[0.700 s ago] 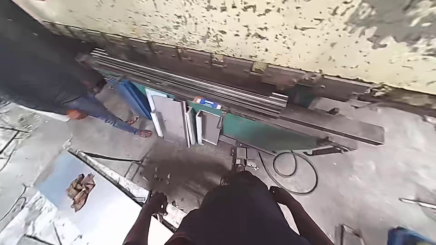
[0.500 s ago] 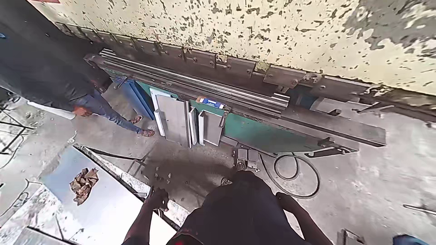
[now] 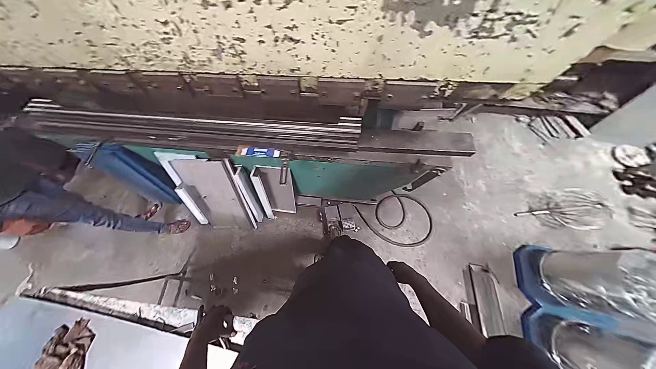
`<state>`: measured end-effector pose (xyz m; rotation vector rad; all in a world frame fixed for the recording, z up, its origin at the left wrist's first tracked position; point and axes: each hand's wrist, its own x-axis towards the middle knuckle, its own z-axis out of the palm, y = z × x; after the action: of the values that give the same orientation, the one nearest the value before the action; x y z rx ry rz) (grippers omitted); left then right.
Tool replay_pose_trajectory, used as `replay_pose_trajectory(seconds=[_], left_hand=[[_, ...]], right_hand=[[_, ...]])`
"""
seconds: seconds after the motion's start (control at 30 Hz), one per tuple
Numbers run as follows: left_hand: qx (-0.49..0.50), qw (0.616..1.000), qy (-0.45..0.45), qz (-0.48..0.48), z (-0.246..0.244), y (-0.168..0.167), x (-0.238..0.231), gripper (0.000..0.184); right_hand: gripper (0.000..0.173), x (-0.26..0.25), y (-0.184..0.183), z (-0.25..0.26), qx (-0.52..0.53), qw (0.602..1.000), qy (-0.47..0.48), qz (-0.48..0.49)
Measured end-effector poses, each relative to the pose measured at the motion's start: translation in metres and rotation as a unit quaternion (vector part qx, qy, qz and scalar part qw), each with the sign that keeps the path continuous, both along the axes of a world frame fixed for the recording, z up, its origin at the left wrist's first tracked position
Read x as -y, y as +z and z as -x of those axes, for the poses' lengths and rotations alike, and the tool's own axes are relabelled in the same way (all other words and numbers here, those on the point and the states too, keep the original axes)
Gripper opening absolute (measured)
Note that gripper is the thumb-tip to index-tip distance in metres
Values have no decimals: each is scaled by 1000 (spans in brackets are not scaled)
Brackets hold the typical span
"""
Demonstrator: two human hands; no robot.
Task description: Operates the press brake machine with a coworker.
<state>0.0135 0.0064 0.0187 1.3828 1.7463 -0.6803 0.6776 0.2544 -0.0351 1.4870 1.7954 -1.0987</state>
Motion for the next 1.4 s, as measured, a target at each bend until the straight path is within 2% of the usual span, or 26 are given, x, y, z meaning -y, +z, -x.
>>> replay_pose_trajectory(seconds=[0.1, 0.23, 0.33, 0.47, 0.67, 0.9, 1.07, 1.23, 1.33, 1.4], left_hand=[[-27, 999, -21, 17, 11, -19, 6, 71], [-30, 999, -36, 16, 20, -39, 12, 70], [-41, 998, -39, 32, 16, -32, 8, 70], [-33, 998, -26, 52, 1, -2, -5, 66], [-59, 998, -36, 6, 16, -31, 11, 59], [-62, 997, -40, 17, 13, -28, 7, 63], [-66, 997, -43, 13, 15, -30, 9, 65], [-61, 997, -37, 31, 13, -25, 4, 75], [-20, 1000, -16, 12, 10, -22, 6, 60], [-23, 1000, 5, 21, 6, -9, 8, 60]], right_hand=[[31, -4, -2, 3, -3, 1000, 2, 1], [30, -8, 4, 9, -13, 1000, -8, -2], [30, -9, 4, 13, -13, 1000, -8, 2], [30, -10, 1, 13, -14, 1000, -1, 6], [30, -17, -4, 13, -1, 1000, 8, 7], [31, -24, 7, 20, -17, 1000, -13, -4], [31, -17, 0, 14, -14, 1000, -7, 0], [31, -9, 1, 11, -12, 1000, -19, 8], [34, -8, 8, 13, 1, 1000, -12, 6], [31, -11, -6, 13, -5, 1000, 4, -17]])
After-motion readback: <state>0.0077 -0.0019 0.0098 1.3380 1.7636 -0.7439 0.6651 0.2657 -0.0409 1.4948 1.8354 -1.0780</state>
